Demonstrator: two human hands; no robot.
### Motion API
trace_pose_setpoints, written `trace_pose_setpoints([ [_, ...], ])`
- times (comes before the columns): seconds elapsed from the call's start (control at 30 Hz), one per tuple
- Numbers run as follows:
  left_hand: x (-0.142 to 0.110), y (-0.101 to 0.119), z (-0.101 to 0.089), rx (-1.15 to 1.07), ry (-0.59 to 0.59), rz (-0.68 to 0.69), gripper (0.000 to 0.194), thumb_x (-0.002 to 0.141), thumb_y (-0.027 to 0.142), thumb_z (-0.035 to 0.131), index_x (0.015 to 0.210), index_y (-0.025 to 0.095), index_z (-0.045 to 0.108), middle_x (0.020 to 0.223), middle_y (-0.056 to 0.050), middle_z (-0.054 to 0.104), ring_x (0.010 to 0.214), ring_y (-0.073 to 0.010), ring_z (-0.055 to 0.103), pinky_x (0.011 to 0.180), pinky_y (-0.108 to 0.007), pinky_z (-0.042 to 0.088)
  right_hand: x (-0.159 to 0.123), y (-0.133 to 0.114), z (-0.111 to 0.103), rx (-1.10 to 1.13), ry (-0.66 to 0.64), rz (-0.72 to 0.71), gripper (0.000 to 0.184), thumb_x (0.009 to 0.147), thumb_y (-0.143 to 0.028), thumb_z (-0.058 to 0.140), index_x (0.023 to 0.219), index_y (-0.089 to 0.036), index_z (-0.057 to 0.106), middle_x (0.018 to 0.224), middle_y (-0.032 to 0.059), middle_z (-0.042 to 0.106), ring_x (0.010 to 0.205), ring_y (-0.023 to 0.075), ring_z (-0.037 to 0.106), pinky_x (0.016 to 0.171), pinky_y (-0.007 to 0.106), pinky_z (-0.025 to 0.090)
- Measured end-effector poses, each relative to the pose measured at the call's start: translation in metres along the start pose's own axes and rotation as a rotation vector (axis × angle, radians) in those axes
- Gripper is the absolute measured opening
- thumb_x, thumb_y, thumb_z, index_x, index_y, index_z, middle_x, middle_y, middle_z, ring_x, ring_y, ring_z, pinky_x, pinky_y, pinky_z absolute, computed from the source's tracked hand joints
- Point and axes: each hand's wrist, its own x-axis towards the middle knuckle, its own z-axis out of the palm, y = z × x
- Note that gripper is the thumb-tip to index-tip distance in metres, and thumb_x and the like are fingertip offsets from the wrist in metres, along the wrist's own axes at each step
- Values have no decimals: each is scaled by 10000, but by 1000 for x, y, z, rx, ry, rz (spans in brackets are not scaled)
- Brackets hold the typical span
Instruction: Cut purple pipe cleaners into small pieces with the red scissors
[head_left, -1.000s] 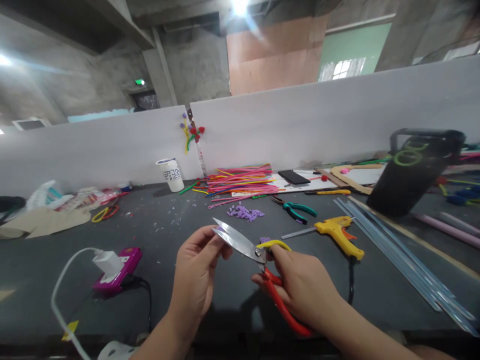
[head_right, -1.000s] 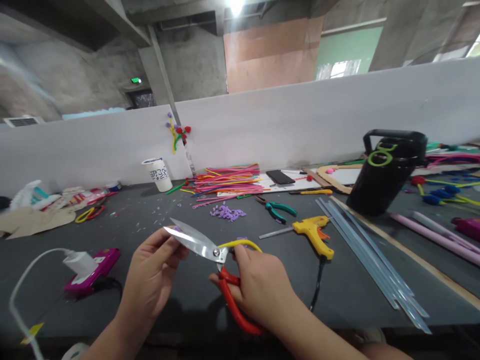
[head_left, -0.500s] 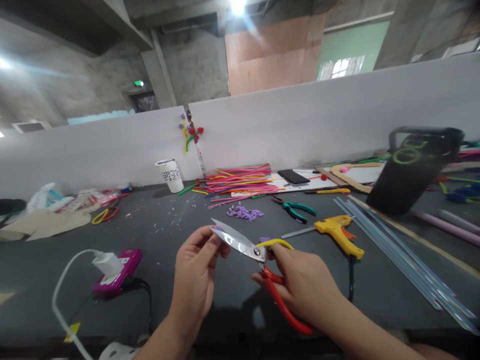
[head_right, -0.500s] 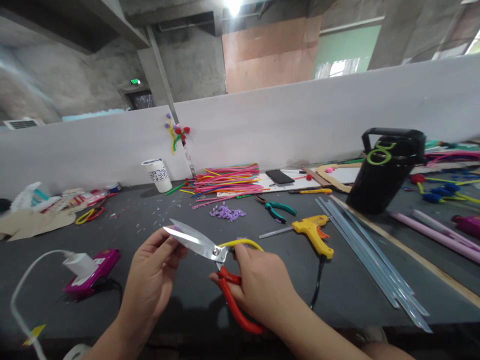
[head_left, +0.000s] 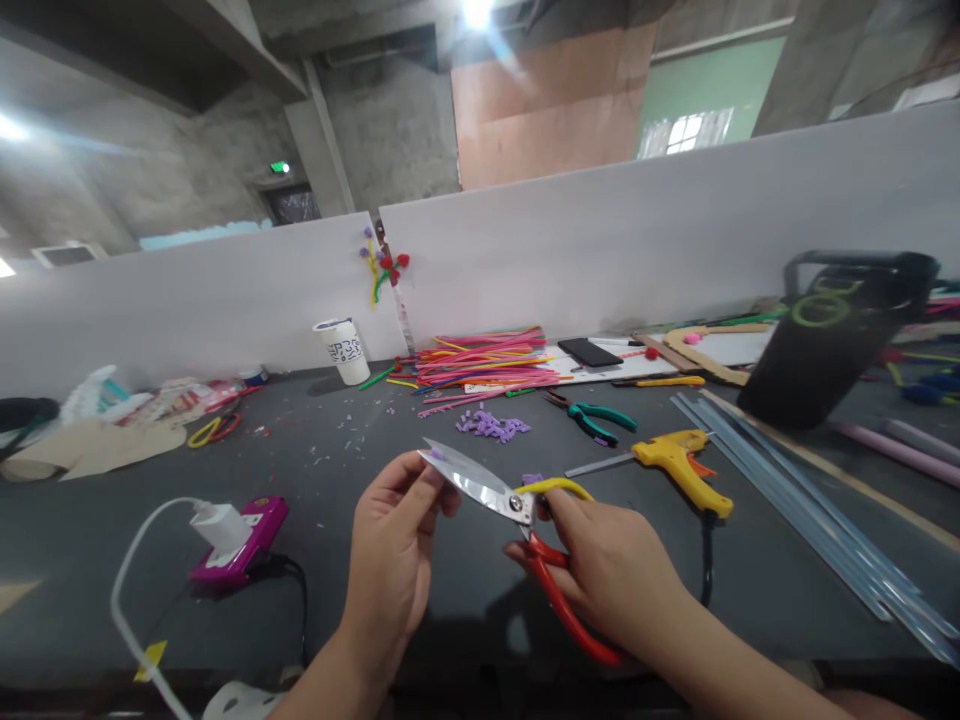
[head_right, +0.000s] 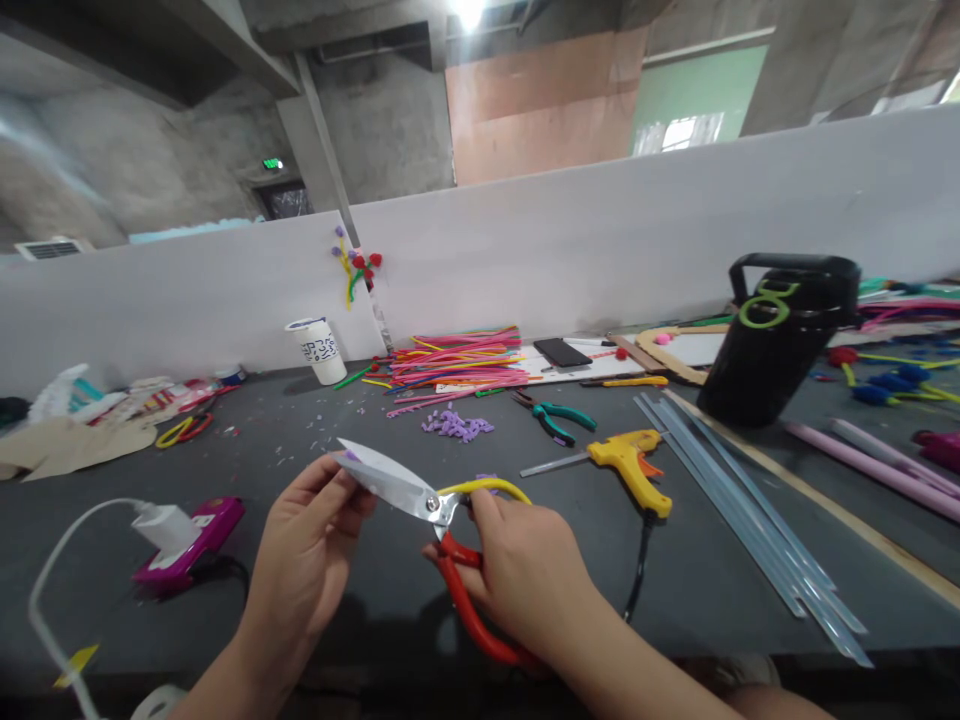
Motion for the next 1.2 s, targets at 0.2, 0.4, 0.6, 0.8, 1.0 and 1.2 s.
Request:
trace_pose_setpoints([
  [0.2, 1, -2, 0, -21, 11, 11, 70, 662, 189, 650, 727, 164, 655, 610, 11, 581, 534, -67, 494, 536, -170, 411, 0, 0, 0, -42, 42, -10, 396, 799, -522, 378, 737, -158, 519, 585, 46, 604, 521, 167, 574, 476, 244, 298],
  [0.4, 1, -4, 0, -38, -7, 19, 58, 684, 175, 632, 736, 176, 657, 611, 25, 581, 539, -54, 488, 541, -152, 401, -1, 0, 1, -59, 22, 12, 419, 792, -540, 376, 741, -154, 530, 597, 48, 607, 533, 184, 582, 483, 257, 305],
  [0.6, 2, -4, 0, -32, 8, 27, 61, 675, 178, 639, 734, 169, 655, 620, 25, 588, 540, -59, 494, 547, -163, 399, 1, -2, -1, -86, 20, 18, 433, 790, -551, 365, 746, -156, 534, 594, 47, 610, 523, 188, 583, 475, 260, 302],
  [0.8, 2, -4, 0, -27, 22, 32, 64, 666, 179, 648, 729, 171, 653, 625, 26, 590, 540, -57, 495, 548, -163, 397, 2, -3, -3, -63, 25, -1, 445, 807, -545, 337, 732, -152, 530, 576, 48, 614, 508, 176, 587, 460, 254, 294],
  [1.0, 2, -4, 0, -33, 15, 36, 57, 674, 178, 642, 729, 169, 652, 623, 24, 590, 542, -59, 496, 538, -164, 395, 0, -3, -1, -49, 12, 1, 425, 801, -545, 362, 717, -157, 515, 554, 34, 603, 502, 188, 586, 463, 258, 287],
  [1.2, 2, -3, -1, -19, 11, 34, 46, 678, 175, 638, 723, 174, 648, 624, 31, 594, 545, -56, 502, 553, -164, 396, 2, -3, -1, -25, -18, 6, 416, 814, -533, 344, 710, -162, 502, 552, 34, 604, 503, 182, 585, 466, 256, 285],
])
